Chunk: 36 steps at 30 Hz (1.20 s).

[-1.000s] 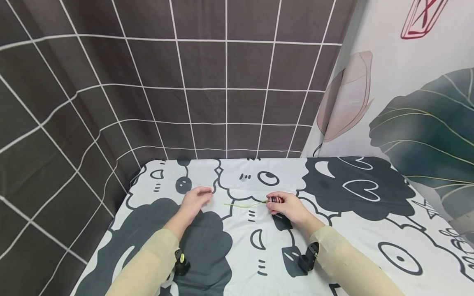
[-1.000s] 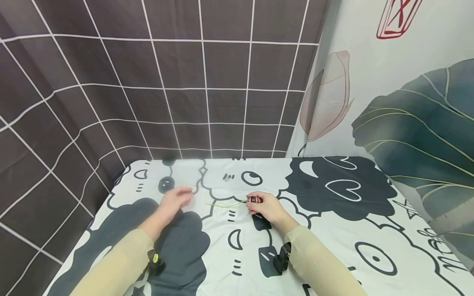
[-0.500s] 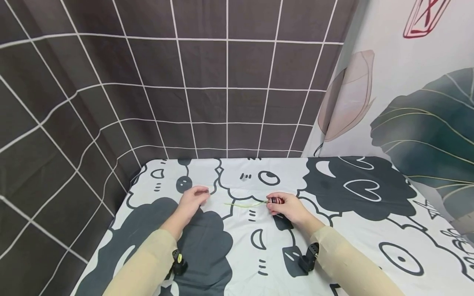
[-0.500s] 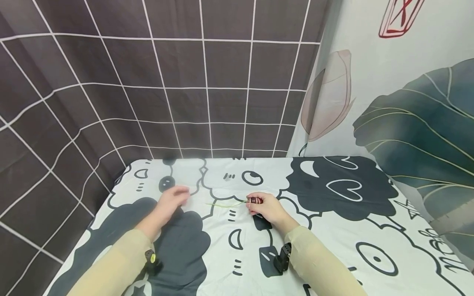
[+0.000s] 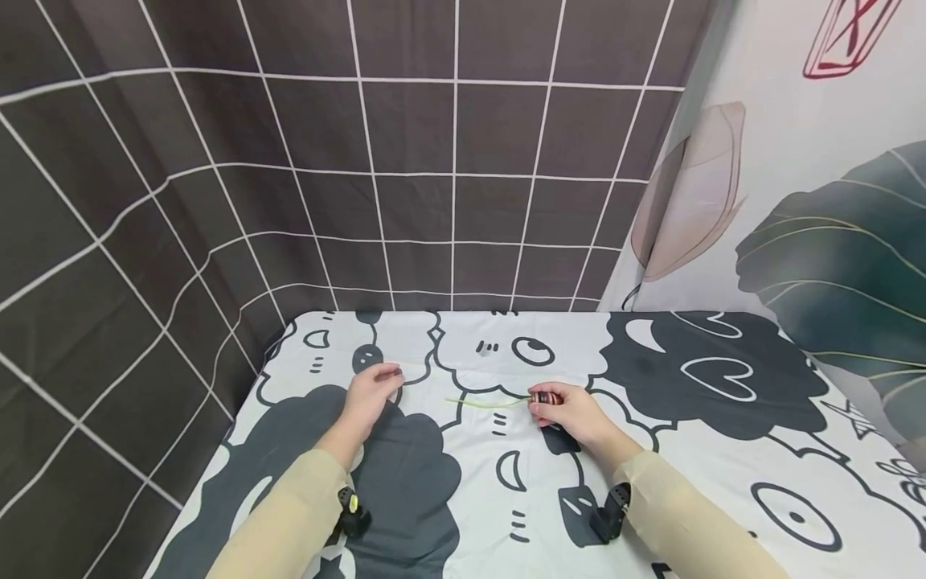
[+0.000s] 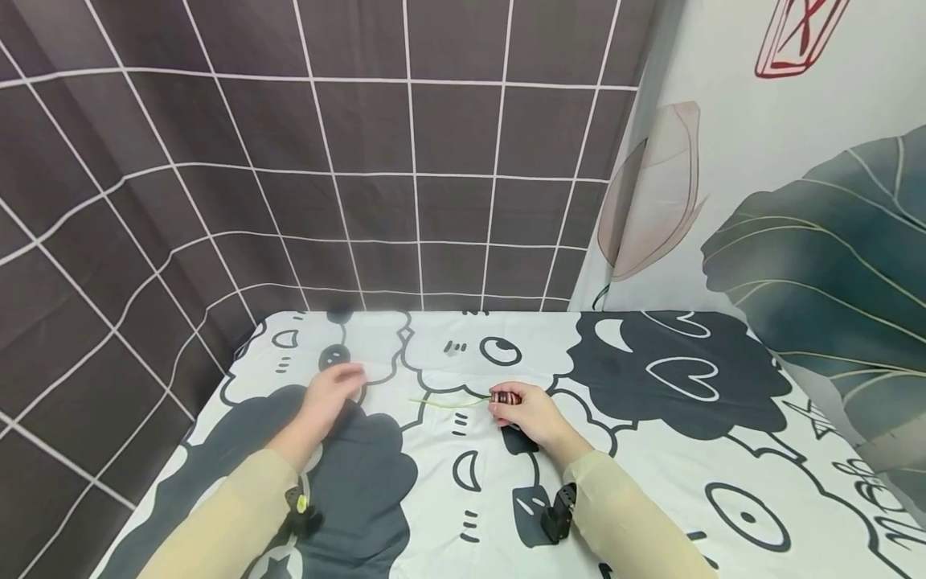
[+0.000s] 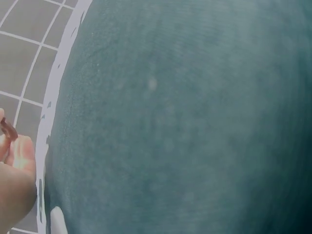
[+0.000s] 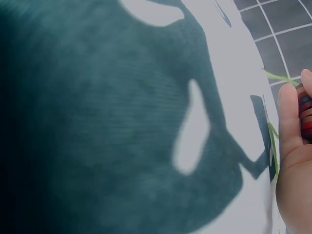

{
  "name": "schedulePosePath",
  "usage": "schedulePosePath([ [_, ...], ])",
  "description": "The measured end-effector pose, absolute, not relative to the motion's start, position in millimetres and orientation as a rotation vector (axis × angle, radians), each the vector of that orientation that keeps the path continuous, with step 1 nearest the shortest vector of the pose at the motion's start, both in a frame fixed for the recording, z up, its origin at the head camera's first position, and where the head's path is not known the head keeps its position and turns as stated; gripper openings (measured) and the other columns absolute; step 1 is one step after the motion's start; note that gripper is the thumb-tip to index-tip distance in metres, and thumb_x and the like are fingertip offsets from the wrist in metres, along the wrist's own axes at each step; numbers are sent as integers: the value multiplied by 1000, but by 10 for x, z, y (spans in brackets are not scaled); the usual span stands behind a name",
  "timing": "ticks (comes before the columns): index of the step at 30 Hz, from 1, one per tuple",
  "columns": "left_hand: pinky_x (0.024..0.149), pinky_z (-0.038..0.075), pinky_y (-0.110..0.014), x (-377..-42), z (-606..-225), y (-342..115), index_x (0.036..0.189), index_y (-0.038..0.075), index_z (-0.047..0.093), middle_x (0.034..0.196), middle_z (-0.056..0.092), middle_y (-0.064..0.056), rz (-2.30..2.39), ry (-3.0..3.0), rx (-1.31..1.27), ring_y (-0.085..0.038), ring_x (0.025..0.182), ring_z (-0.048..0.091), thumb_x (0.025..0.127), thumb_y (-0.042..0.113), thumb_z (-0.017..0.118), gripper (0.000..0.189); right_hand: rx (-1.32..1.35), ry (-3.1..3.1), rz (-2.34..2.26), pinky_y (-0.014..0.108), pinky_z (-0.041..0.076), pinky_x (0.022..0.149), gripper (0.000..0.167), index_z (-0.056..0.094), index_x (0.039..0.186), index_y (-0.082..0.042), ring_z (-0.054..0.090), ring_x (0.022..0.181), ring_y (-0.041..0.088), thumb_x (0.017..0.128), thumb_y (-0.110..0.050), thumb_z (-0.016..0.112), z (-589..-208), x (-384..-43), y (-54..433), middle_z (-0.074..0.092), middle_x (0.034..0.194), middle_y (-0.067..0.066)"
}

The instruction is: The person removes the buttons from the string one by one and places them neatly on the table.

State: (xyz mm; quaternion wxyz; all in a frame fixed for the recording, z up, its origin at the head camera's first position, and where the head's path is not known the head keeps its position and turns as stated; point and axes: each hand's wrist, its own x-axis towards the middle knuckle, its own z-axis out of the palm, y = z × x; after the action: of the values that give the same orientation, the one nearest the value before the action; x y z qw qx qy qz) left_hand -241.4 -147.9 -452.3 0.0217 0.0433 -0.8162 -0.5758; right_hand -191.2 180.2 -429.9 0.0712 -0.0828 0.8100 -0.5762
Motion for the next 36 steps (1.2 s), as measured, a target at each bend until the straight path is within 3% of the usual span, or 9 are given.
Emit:
schedulePosePath([
  [14, 79, 51, -30, -2416, -4531, -1566, 123, 4, 59, 109, 62, -15, -1844, -2511, 207, -22, 89, 61, 87, 14, 63, 38, -264, 2416, -1751, 28, 55, 66, 37, 56, 115, 14, 67, 75, 29, 84, -3, 67, -4309, -1921, 1797, 66, 86, 14],
  [22, 88, 48, -38, -2407, -4507, -1613, 124, 0, 55, 116, 60, -18, -1752, -2583, 202, -29, 104, 58, 87, 18, 62, 42, -244, 2446, -1734, 27, 54, 64, 36, 57, 114, 14, 66, 70, 20, 84, -3, 67, -4308, -1919, 1833, 66, 83, 10],
  [29, 89, 47, -39, -2406, -4515, -1660, 121, 0, 57, 113, 62, -17, -1763, -2592, 227, -27, 98, 62, 88, 20, 62, 40, -232, 2437, -1740, 27, 55, 65, 38, 58, 115, 11, 66, 73, 21, 83, -7, 69, -4478, -2018, 1886, 66, 85, 9],
  [32, 90, 47, -40, -2402, -4524, -1681, 121, 0, 57, 115, 61, -17, -1748, -2596, 228, -28, 101, 60, 87, 20, 62, 39, -229, 2431, -1742, 28, 55, 65, 39, 58, 115, 10, 67, 73, 22, 83, -9, 70, -4569, -2053, 1909, 66, 86, 9],
  [36, 92, 45, -42, -2402, -4517, -1697, 118, -1, 58, 116, 61, -17, -1680, -2618, 211, -30, 107, 57, 87, 18, 62, 37, -243, 2438, -1735, 28, 55, 66, 37, 57, 115, 13, 67, 75, 26, 84, -5, 68, -4415, -1955, 1864, 66, 86, 10],
])
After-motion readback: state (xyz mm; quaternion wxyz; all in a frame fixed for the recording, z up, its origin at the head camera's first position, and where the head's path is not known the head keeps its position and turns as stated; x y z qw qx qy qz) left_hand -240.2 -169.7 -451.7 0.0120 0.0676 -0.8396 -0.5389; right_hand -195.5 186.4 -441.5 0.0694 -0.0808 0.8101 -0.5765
